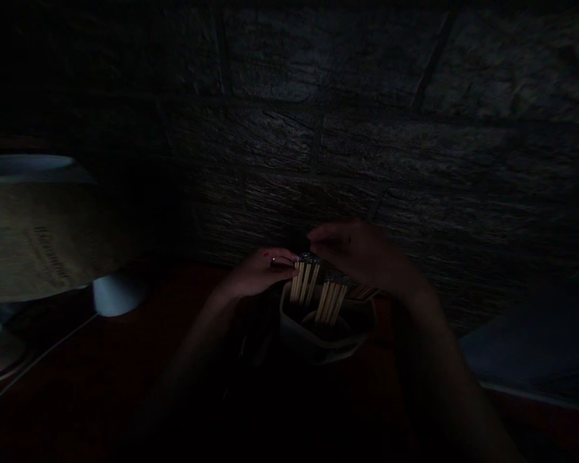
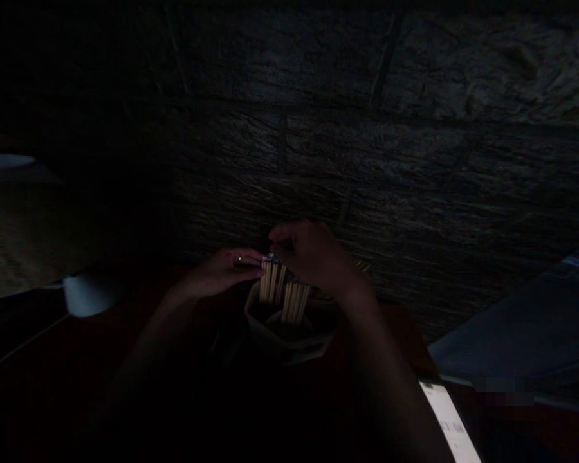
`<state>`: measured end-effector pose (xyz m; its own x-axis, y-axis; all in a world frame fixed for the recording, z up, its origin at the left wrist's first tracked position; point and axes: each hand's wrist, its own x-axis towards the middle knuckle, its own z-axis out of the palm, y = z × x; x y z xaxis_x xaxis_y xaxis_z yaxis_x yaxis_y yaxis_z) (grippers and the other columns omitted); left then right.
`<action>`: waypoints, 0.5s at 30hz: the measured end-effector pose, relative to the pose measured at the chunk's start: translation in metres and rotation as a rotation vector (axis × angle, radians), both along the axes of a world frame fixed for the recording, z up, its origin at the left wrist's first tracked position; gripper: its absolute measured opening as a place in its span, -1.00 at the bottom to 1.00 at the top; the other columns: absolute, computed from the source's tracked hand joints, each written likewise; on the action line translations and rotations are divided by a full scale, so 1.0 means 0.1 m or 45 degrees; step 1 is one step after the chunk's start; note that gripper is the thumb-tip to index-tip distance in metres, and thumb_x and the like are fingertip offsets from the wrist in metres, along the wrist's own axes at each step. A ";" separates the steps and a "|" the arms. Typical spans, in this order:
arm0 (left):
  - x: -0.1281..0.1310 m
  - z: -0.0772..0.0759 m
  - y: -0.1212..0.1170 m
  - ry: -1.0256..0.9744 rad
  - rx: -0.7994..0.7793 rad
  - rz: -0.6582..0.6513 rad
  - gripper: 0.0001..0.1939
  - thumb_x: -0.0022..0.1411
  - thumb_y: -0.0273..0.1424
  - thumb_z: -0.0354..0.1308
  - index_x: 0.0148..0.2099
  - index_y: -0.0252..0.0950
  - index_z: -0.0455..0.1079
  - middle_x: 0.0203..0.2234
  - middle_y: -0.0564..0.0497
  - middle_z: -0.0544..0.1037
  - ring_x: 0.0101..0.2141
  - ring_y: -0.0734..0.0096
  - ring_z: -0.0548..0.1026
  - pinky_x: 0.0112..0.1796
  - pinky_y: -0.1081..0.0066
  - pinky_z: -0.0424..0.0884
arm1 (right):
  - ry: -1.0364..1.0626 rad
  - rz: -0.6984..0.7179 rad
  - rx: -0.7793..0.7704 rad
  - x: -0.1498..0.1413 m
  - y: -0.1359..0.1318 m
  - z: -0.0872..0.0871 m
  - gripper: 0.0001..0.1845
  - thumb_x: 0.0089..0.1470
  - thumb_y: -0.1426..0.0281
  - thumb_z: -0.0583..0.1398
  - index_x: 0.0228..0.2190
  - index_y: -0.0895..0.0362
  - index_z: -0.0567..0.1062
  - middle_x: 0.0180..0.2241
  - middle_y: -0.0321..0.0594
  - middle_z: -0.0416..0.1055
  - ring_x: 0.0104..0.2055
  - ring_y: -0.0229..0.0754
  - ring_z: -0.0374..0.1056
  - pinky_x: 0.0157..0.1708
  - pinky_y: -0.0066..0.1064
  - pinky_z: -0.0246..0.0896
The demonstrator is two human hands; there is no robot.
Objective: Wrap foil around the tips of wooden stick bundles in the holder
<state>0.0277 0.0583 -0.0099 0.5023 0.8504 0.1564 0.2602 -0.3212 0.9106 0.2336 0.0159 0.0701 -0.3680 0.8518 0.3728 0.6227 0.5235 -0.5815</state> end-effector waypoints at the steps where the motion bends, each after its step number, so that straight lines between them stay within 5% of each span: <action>1: 0.01 -0.02 0.01 0.004 0.004 -0.004 -0.72 0.14 -0.38 0.28 -0.08 -0.34 0.47 -0.12 -0.13 0.63 -0.05 0.25 0.57 0.01 0.20 0.44 | -0.035 0.018 -0.038 0.00 0.06 -0.01 -0.81 0.07 0.45 0.22 -0.26 0.10 0.61 -0.24 -0.20 0.63 -0.21 -0.09 0.56 -0.18 -0.29 0.43; 15: 0.08 -0.04 -0.02 0.020 0.018 0.031 -0.72 0.15 -0.37 0.27 -0.08 -0.32 0.48 -0.11 -0.11 0.63 -0.05 0.24 0.58 0.00 0.21 0.45 | -0.018 0.078 -0.195 0.06 0.22 -0.28 -0.76 0.10 0.40 0.19 -0.18 0.13 0.57 -0.24 -0.17 0.63 -0.24 -0.13 0.56 -0.27 -0.35 0.40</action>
<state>0.0356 0.0566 -0.0139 0.4843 0.8600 0.1609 0.2825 -0.3277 0.9016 0.2400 0.0378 0.0422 -0.4250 0.8742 0.2349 0.6013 0.4666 -0.6486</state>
